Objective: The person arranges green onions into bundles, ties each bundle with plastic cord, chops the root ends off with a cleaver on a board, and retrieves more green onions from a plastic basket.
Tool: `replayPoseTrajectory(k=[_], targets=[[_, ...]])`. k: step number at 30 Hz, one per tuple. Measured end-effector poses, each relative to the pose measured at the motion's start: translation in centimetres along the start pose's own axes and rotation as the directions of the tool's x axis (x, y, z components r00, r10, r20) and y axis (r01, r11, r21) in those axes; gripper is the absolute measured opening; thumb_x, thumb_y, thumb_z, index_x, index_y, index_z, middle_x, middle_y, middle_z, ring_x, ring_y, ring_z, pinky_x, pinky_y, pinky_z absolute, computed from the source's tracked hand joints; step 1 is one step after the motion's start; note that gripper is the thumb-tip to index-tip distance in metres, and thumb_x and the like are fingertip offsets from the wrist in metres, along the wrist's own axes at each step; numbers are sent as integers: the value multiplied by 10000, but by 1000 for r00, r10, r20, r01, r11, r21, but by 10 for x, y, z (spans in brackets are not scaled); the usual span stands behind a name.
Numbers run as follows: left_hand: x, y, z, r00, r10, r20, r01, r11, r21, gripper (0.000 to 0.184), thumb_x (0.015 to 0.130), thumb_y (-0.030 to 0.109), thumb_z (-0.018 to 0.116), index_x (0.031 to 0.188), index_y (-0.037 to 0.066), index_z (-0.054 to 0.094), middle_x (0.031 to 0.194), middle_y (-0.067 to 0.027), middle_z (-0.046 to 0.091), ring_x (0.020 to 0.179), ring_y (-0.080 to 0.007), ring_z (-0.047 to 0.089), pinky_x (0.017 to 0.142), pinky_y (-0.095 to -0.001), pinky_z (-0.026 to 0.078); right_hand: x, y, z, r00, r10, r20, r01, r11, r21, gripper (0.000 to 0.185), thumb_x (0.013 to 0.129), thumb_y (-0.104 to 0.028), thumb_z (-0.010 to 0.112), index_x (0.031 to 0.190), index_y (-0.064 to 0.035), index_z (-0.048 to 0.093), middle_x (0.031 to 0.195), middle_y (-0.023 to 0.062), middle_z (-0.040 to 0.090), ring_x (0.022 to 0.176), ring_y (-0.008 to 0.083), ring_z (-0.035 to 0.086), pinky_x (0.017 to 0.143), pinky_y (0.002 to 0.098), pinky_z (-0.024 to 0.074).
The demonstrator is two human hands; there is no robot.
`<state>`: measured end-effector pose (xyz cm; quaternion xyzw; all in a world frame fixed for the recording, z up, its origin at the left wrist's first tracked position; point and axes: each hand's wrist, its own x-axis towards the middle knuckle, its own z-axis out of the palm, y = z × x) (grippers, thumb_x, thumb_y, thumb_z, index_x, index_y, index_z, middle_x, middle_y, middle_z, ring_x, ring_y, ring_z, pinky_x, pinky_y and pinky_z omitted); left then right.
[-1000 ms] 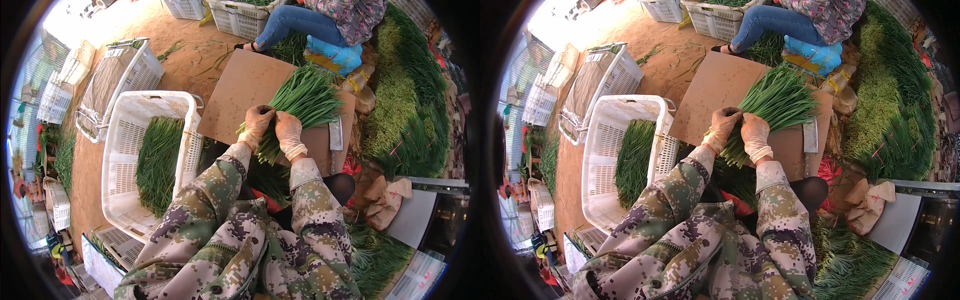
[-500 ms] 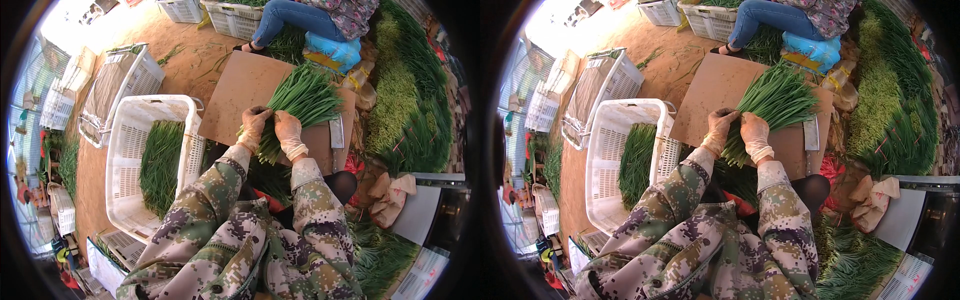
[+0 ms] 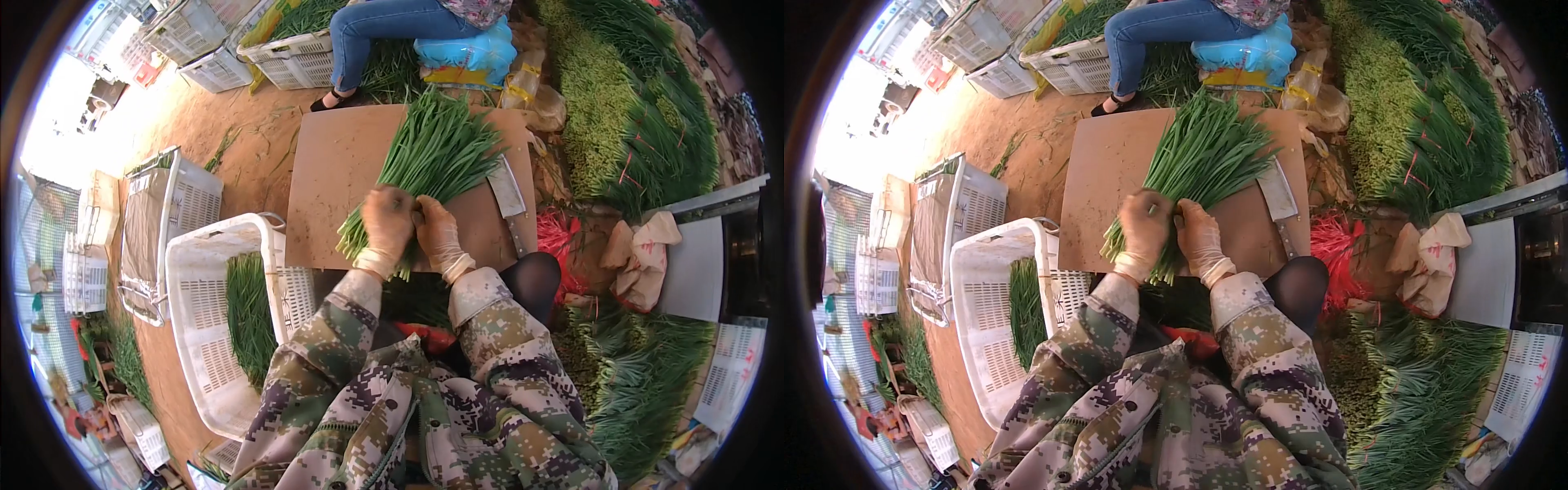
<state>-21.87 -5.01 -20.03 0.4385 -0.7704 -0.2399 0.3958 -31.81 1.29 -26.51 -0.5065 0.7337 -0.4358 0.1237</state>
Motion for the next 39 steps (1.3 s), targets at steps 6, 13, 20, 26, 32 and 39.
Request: replayPoseTrajectory(k=[6,13,20,26,32,39], targets=[[-13,6,7,995,19,97,-24,999,48,96,781,147,698,805,63,658,953,-101,653,937,-342,601,821,-468,472,7,0,-13,1000,14,-25,-12,996,83,287,864,-142,657,1148,-106,641,927,164,688,877,364,677,764,442,543],[6,12,-9,996,56,-66,-52,997,62,73,712,120,715,753,61,700,833,-106,671,862,-330,630,758,-444,493,23,-40,-32,947,196,254,-288,870,401,243,925,-91,630,1161,-43,663,763,57,639,632,160,588,600,300,492],[22,-30,-34,957,-263,121,286,921,-264,244,825,253,724,965,54,717,936,-132,689,951,-287,623,817,-393,505,34,-16,-19,802,169,573,-550,584,597,276,1002,-280,579,951,-36,697,716,-20,601,567,80,523,510,242,408],[-39,-108,-136,743,-653,-150,308,532,-789,580,979,521,528,1302,40,550,1285,-58,581,1220,-172,497,1098,-347,310,36,-27,-28,777,248,579,-624,422,658,296,987,-290,601,874,-33,694,680,-9,610,516,85,529,473,221,380],[-77,-83,-71,616,-787,23,508,374,-776,807,947,580,517,1487,14,321,1516,-158,356,1399,-268,324,1179,-397,204,36,-27,-28,771,247,587,-632,418,653,305,995,-300,592,867,-45,698,682,-11,613,522,75,534,471,225,383],[-39,-81,-50,691,-723,-13,449,444,-775,978,890,654,567,1492,-55,267,1542,-230,331,1433,-331,301,1187,-464,193,40,-25,-35,790,279,546,-613,393,686,305,989,-296,596,879,-32,700,695,1,627,550,100,563,490,241,414]])
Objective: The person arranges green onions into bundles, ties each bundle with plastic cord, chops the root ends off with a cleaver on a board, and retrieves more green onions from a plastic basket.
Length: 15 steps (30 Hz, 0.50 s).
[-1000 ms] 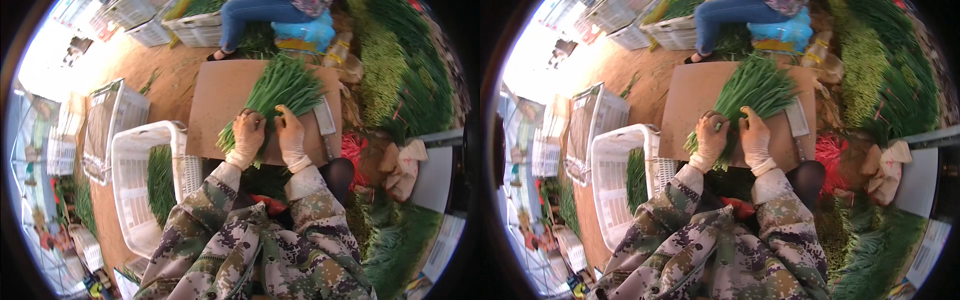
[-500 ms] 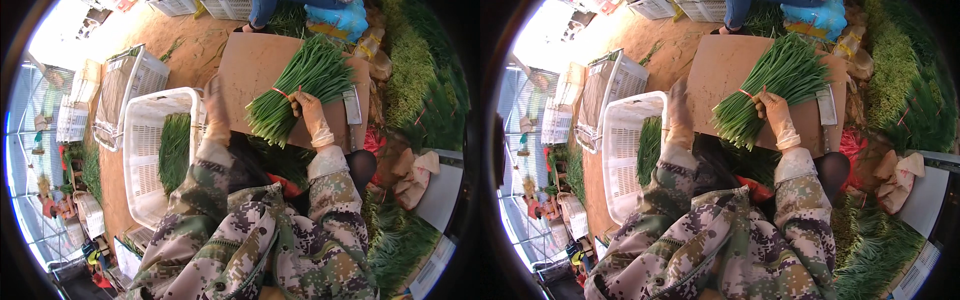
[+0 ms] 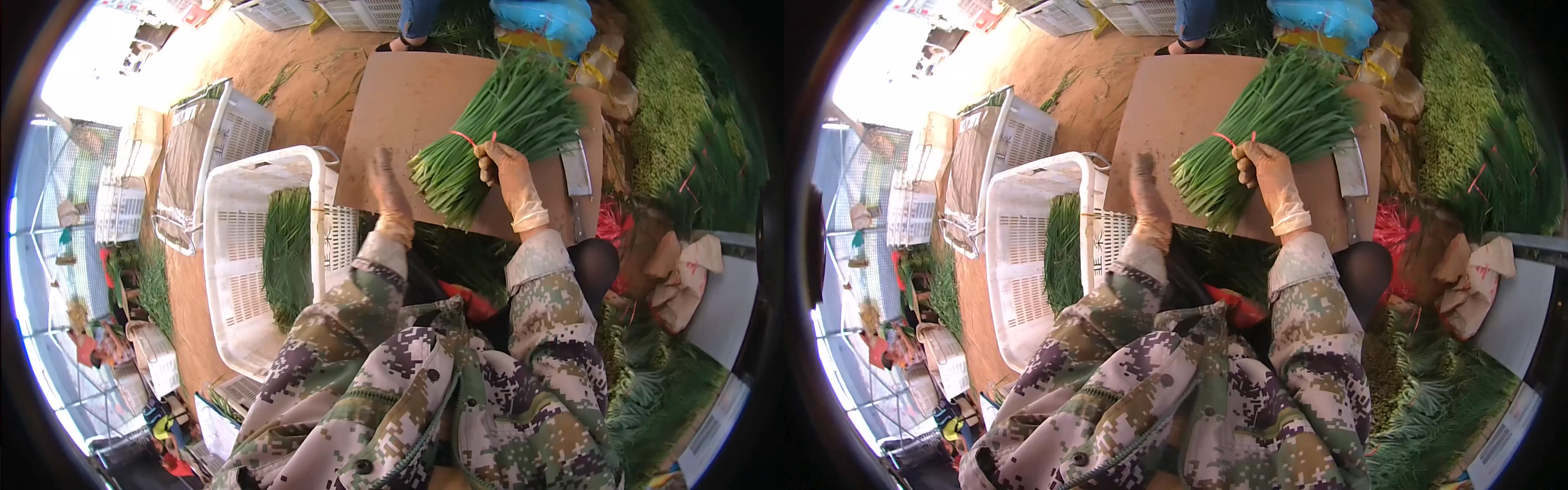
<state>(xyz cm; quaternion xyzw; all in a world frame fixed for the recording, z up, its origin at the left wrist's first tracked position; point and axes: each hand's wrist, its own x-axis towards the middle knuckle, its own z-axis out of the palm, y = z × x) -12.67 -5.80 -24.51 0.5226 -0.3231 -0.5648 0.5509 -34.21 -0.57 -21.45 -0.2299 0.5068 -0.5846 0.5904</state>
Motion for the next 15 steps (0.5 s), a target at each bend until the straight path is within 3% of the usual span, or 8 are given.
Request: replayPoseTrajectory(k=[1,3,5,7,10,15], targets=[[-1,9,-7,998,54,-34,-52,997,56,901,910,631,558,1460,-50,344,1495,-223,399,1386,-323,366,1162,-442,252,-1,3,-1,1000,7,-13,-7,1000,7,305,989,-296,596,879,-32,700,695,1,627,550,100,563,490,241,414],[3,18,-27,976,214,49,-219,954,206,772,946,581,543,1392,-42,448,1406,-198,484,1300,-295,444,1112,-405,323,4,6,-3,1000,-8,10,7,1000,25,308,987,-297,596,877,-28,699,696,5,631,555,101,574,496,241,426],[-4,25,-37,950,304,68,-312,928,205,664,973,531,531,1323,-33,518,1317,-169,534,1223,-261,486,1063,-376,366,4,6,-4,1000,9,7,-10,1000,12,292,992,-288,589,873,-44,696,679,-5,604,559,105,550,520,245,423],[-8,22,-48,950,302,75,-311,922,231,653,979,507,533,1349,-30,489,1324,-160,523,1227,-247,477,1067,-375,360,6,6,-3,1000,15,7,-15,1000,18,293,990,-281,590,864,-40,696,679,-5,609,559,106,555,520,246,427],[-18,-3,-54,983,178,-39,-163,955,246,642,989,472,530,1379,-29,438,1352,-159,491,1234,-240,461,1072,-365,346,7,7,-4,1000,17,3,-17,999,50,318,974,-321,619,862,-36,705,679,9,638,533,108,585,499,242,442],[-48,-45,27,987,133,-85,-125,988,95,619,990,427,549,1386,-32,422,1348,-180,494,1232,-259,468,1060,-365,361,10,11,-4,1000,14,-7,-13,997,78,316,973,-306,617,853,-26,702,672,12,634,524,106,576,491,239,432]])
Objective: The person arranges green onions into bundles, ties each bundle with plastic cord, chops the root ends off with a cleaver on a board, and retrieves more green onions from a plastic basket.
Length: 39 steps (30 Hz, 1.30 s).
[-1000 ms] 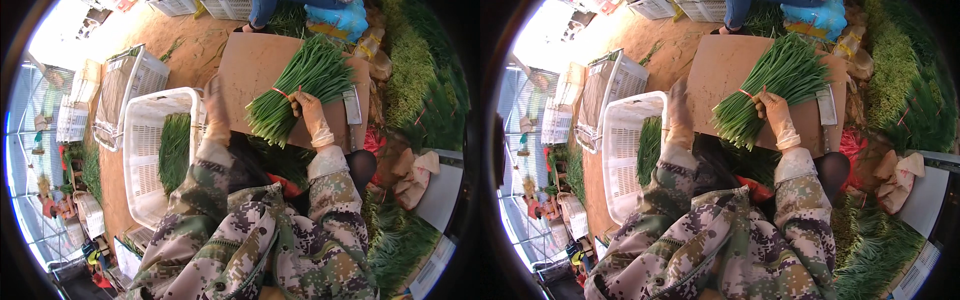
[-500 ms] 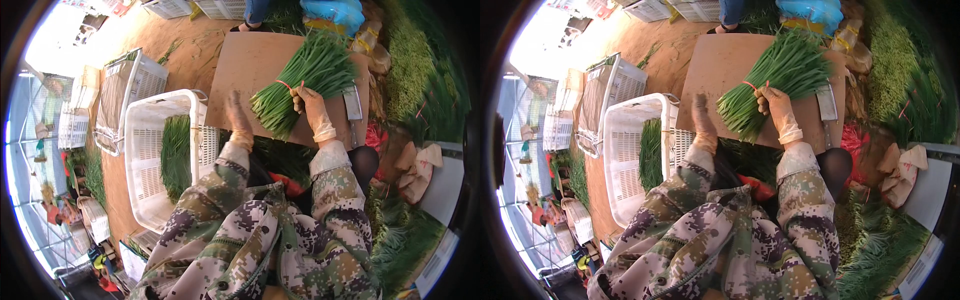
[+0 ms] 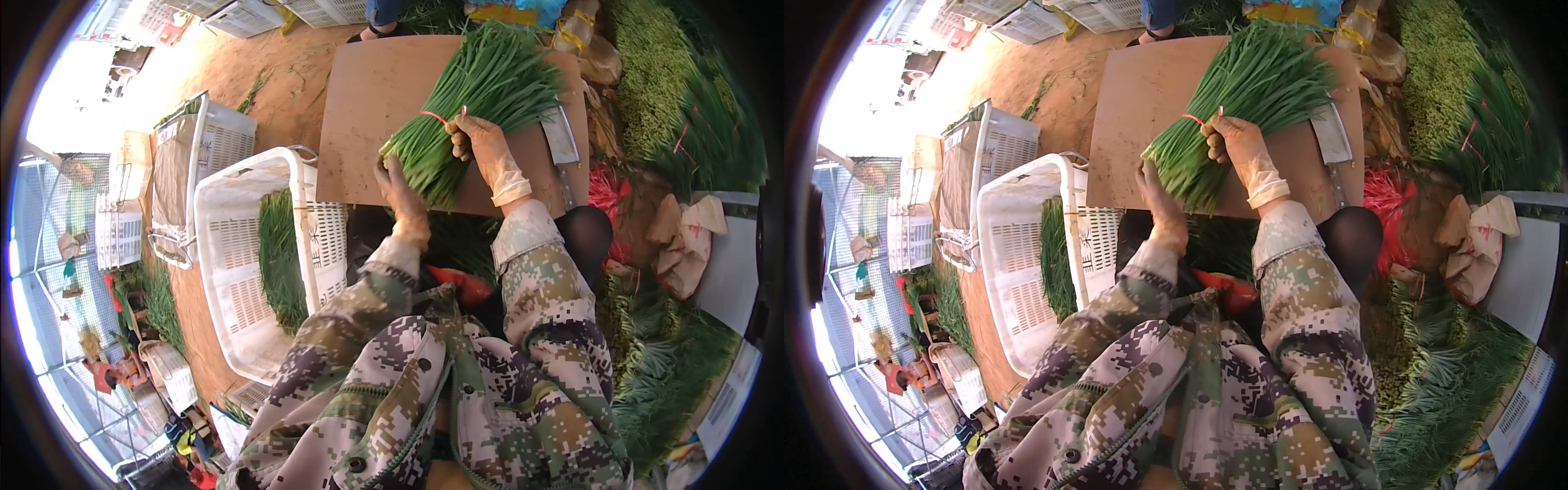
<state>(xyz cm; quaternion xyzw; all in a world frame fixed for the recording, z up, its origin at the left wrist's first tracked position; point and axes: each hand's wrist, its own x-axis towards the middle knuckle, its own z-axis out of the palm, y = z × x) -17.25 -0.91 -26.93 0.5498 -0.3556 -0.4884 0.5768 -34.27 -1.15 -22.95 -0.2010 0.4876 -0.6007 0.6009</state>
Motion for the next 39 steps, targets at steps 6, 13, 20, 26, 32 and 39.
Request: replayPoseTrajectory(k=[6,13,20,26,32,39], targets=[[25,6,23,997,-72,-36,64,980,-187,648,945,544,579,1291,8,464,1235,-134,529,1155,-216,499,1016,-351,402,3,-4,3,1000,-3,-20,3,1000,8,289,968,-291,623,857,-35,697,669,-5,610,537,107,555,506,242,409],[42,23,-20,992,-100,-78,90,988,-124,829,892,623,590,1404,-6,418,1324,-128,488,1254,-247,443,1118,-371,266,5,-5,-1,1000,3,-15,-3,999,45,293,977,-257,603,855,-10,703,660,13,626,516,118,582,470,236,436],[42,25,-55,994,-110,-1,107,968,-229,813,890,646,585,1375,10,436,1300,-104,481,1253,-237,425,1089,-371,293,2,-14,3,997,51,-54,-50,999,12,288,972,-274,612,870,-20,702,669,10,626,523,118,574,475,238,427],[36,7,30,998,-66,-1,65,993,-97,777,941,535,584,1425,-29,356,1438,-181,421,1308,-268,405,1121,-390,296,12,-6,-6,994,-63,-94,64,998,10,308,975,-292,611,862,-22,706,655,18,629,514,114,575,470,245,424],[33,46,-14,925,314,212,-378,808,452,826,838,462,735,1390,-40,382,1428,-239,401,1309,-352,410,1099,-434,333,12,-9,-7,998,-14,-63,18,998,65,293,971,-262,596,844,-20,701,657,18,628,517,127,579,475,254,426],[-31,84,43,505,305,807,-848,3,530,774,716,372,781,1324,7,472,1384,-249,425,1279,-425,420,1035,-499,383,17,-14,-7,997,51,-62,-52,999,-15,275,957,-247,600,844,-18,703,652,25,638,513,139,595,476,260,440]])
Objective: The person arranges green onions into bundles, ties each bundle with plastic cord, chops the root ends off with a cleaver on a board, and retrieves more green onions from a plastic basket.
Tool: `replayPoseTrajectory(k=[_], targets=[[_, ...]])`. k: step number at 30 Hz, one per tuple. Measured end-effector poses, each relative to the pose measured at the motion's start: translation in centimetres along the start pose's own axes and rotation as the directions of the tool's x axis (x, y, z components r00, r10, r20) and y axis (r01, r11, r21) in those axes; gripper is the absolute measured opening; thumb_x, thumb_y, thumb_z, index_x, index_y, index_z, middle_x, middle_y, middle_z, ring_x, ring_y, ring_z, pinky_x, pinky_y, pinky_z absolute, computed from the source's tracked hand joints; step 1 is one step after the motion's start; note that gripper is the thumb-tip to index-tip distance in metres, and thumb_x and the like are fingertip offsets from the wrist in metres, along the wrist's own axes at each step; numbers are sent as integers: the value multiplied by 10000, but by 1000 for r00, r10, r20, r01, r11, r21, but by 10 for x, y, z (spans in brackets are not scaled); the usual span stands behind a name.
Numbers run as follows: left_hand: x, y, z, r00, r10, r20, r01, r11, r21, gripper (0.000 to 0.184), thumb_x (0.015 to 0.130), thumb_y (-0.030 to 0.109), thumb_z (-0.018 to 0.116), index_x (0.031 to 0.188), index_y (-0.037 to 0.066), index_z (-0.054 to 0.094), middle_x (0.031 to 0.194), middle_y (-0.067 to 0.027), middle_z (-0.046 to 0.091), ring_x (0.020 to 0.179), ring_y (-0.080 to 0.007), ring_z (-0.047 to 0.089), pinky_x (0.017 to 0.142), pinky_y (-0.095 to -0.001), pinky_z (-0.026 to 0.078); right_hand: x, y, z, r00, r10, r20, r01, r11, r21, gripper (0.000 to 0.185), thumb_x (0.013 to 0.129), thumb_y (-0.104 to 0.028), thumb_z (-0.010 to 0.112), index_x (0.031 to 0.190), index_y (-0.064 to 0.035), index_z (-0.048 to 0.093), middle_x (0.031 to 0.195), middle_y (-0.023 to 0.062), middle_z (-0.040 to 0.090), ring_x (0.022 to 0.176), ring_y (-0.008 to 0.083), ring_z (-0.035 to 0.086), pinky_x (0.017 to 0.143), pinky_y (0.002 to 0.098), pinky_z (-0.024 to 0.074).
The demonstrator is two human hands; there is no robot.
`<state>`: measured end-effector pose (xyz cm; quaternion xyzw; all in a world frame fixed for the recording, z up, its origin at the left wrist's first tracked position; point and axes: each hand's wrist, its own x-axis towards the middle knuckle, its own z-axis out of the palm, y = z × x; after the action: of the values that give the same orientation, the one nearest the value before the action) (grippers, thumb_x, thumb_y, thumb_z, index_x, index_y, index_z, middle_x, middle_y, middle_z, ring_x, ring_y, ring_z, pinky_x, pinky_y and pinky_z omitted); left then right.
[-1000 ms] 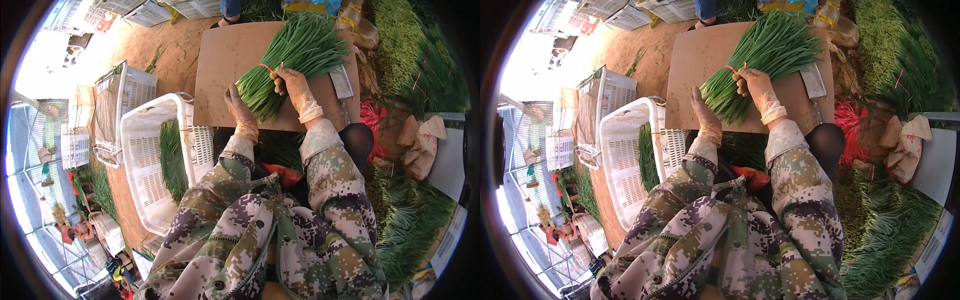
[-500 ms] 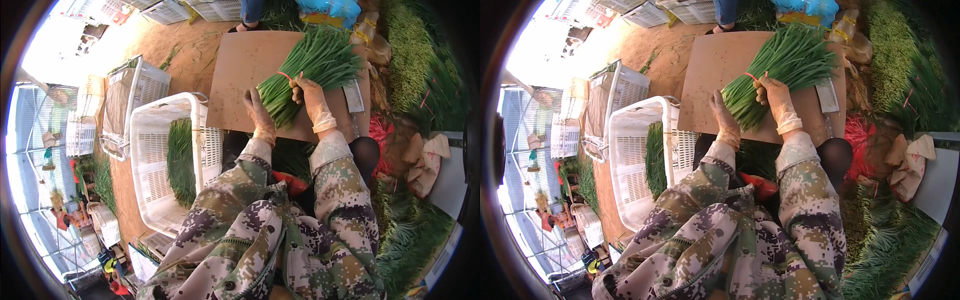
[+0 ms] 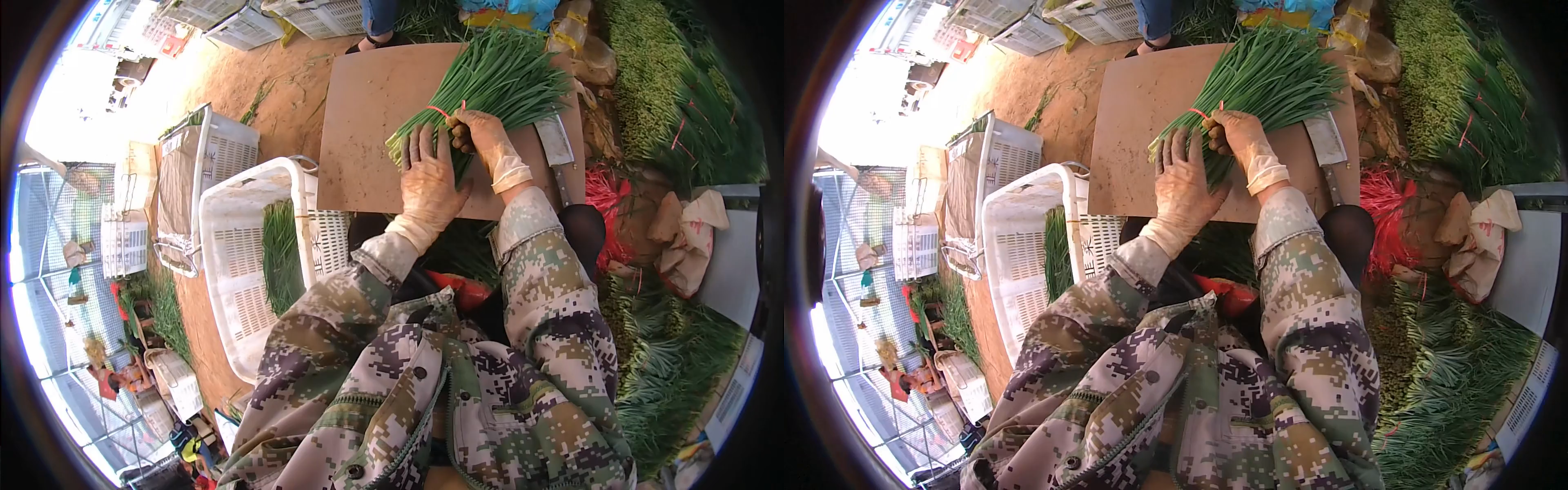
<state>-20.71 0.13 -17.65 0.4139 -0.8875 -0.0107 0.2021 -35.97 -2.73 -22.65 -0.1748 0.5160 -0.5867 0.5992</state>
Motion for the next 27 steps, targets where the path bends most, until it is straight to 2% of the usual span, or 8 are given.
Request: replayPoseTrajectory(k=[1,4,6,9,13,18,22,27], targets=[[-6,-1,1,1000,8,-2,-8,1000,-1,774,716,372,781,1324,7,472,1384,-249,425,1279,-425,420,1035,-499,383,-2,-5,1,1000,11,4,-11,1000,-5,275,957,-246,599,845,-18,704,647,24,639,515,138,601,476,258,445],[-41,-7,0,958,-269,96,283,941,-186,565,743,392,766,1145,31,600,1196,-243,595,1110,-397,582,877,-474,491,-5,-8,0,1000,8,-26,-9,1000,-18,275,960,-238,595,845,-16,709,636,18,635,513,132,603,472,252,447],[-58,-9,-2,738,-482,473,604,784,-142,436,769,413,754,963,37,652,912,-200,686,861,-371,677,708,-465,529,-3,-4,1,1000,8,22,-8,1000,0,275,962,-239,595,841,-20,710,634,11,633,510,119,601,468,242,445],[-71,-8,25,820,-448,355,488,873,-24,535,734,536,760,911,40,659,683,-129,669,689,-368,678,658,-471,523,-2,-5,3,999,18,47,-17,1000,-24,274,962,-238,593,842,-20,708,635,6,632,509,113,602,469,235,446],[-61,-3,41,691,-517,506,561,824,75,530,760,539,725,908,33,669,795,-173,706,776,-376,694,708,-477,530,-6,-8,5,1000,0,11,1,997,-71,294,974,-263,579,845,-25,694,659,-3,621,529,105,578,493,231,419],[-75,-13,73,745,-594,305,643,761,-87,465,850,485,636,829,24,694,789,-231,686,779,-434,669,729,-522,519,-6,-9,8,1000,-6,14,7,995,-98,303,979,-269,575,840,-28,695,661,3,623,529,106,581,492,236,422],[-73,-29,67,819,-507,268,534,844,-38,417,884,466,623,822,63,709,724,-219,660,721,-421,653,660,-508,505,-7,-9,10,1000,-22,22,24,994,-105,313,978,-275,587,825,-25,695,662,12,630,523,108,585,488,239,423],[-67,-59,55,790,-557,257,574,819,11,426,864,480,625,808,65,705,747,-209,673,750,-417,660,684,-511,506,-6,-2,13,998,-53,40,58,989,-134,319,977,-275,594,809,-19,686,662,20,640,508,111,583,474,239,418]])
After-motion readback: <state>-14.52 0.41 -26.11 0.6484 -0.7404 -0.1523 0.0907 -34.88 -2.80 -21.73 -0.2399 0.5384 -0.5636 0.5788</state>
